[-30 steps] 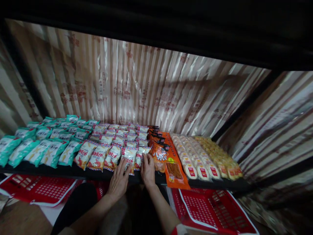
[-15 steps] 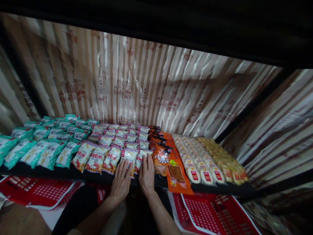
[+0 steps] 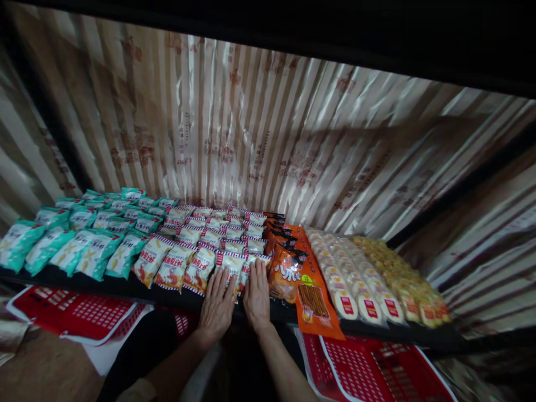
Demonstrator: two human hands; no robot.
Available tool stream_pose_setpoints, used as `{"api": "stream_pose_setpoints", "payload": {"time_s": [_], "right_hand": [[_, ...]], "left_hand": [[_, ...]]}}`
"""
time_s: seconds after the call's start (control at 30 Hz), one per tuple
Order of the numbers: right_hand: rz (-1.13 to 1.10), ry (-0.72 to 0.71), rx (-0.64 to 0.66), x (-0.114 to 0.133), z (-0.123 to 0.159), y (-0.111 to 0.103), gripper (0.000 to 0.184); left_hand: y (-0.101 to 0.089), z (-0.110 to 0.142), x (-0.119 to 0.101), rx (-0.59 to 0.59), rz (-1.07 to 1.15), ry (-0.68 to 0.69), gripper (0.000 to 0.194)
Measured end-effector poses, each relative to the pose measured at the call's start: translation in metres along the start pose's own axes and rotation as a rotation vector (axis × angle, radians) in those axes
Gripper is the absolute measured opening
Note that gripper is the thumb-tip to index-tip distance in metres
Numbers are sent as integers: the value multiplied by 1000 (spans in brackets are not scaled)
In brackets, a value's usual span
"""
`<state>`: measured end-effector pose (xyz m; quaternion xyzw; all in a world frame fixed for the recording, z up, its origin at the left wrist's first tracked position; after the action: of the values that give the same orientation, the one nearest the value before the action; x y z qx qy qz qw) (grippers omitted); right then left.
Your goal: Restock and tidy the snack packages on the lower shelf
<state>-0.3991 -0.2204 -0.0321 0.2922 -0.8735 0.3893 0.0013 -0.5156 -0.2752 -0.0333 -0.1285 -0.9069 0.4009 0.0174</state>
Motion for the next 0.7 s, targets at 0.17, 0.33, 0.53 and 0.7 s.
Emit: {"api": "stream_pose_setpoints", "payload": {"time_s": [0.17, 0.33, 0.53, 0.7], "right_hand": [[44, -11, 4, -1, 1, 3, 62], [70, 16, 17, 4, -1, -1, 60], [57, -34, 31, 18, -4, -9, 59], [35, -134, 48, 31, -4, -11, 57]], "left_hand": [[0, -1, 0, 15, 14, -8, 56], [0, -1, 0, 9, 20, -19, 58], [0, 1, 1, 1, 30, 5, 58], [5, 5, 2, -29, 67, 16, 59]]}}
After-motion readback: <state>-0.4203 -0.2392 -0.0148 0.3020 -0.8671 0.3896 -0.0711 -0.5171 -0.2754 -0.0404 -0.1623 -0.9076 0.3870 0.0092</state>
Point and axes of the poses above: each hand's wrist, its own z-axis away from the middle knuckle, its own y-axis out of the palm, x = y × z, the point moved 5 cm from there along -z, towards the middle knuckle
